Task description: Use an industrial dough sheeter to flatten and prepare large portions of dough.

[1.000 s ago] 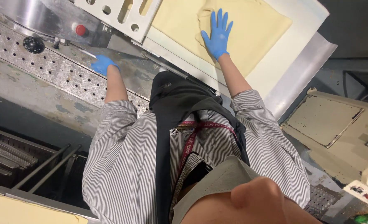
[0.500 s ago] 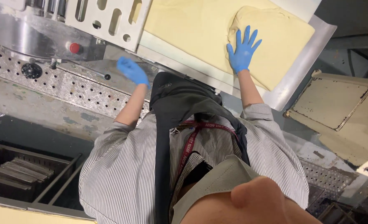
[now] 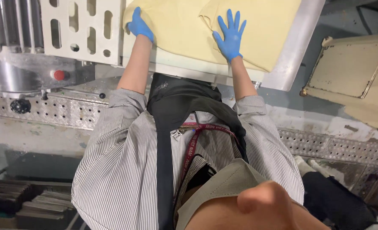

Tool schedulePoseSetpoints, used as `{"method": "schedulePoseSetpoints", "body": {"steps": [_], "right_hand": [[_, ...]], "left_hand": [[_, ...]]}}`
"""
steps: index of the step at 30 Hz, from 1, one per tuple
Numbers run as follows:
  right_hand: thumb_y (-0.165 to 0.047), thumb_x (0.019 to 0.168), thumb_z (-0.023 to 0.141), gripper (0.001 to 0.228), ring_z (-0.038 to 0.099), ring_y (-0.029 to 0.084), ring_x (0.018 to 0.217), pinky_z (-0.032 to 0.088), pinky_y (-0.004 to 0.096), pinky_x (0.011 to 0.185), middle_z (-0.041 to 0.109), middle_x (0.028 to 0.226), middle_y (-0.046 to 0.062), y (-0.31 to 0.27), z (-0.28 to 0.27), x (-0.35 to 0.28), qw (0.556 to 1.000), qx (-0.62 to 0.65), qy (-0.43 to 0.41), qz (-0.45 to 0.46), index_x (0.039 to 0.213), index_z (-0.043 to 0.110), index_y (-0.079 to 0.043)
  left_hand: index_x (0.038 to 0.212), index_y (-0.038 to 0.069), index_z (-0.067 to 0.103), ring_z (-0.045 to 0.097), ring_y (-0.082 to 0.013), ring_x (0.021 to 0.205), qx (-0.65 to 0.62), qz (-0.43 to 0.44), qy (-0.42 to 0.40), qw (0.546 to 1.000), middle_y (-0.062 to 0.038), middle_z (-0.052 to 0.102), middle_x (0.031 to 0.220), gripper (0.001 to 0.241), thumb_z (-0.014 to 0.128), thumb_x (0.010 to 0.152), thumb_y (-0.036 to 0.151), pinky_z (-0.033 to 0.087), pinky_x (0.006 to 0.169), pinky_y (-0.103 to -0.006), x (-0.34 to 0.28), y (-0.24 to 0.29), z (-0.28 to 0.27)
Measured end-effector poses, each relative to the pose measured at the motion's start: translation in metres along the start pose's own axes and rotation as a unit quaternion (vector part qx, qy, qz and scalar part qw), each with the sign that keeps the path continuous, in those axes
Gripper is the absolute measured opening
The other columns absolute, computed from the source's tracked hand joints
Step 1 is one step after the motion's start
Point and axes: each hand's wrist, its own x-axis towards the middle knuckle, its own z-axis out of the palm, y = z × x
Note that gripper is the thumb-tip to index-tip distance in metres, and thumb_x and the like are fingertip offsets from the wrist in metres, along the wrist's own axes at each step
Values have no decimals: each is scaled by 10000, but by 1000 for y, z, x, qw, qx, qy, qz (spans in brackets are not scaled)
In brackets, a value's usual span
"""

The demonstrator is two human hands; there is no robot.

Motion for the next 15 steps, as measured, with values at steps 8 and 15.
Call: {"method": "schedulePoseSetpoints", "body": {"steps": [8,15], "right_hand": [[-410,1123,426,533,298,334,1570,164,519,1315,402,1656,132,91,31,-28,745,646,133,98,1570,461,-120],[-446,1056,538,656,493,310,1415,407,469,1216,484,1534,124,141,28,-117,693,639,318,96,1533,346,-37]], "left_hand": [[1229,46,637,697,-345,1059,481,401,-420,657,-171,722,1131,510,801,871,369,539,938,-430,-255,-120,138],[1389,10,539,534,-432,1263,474,529,-622,330,-255,571,1436,634,765,860,278,374,1050,-543,-287,-131,158]]}}
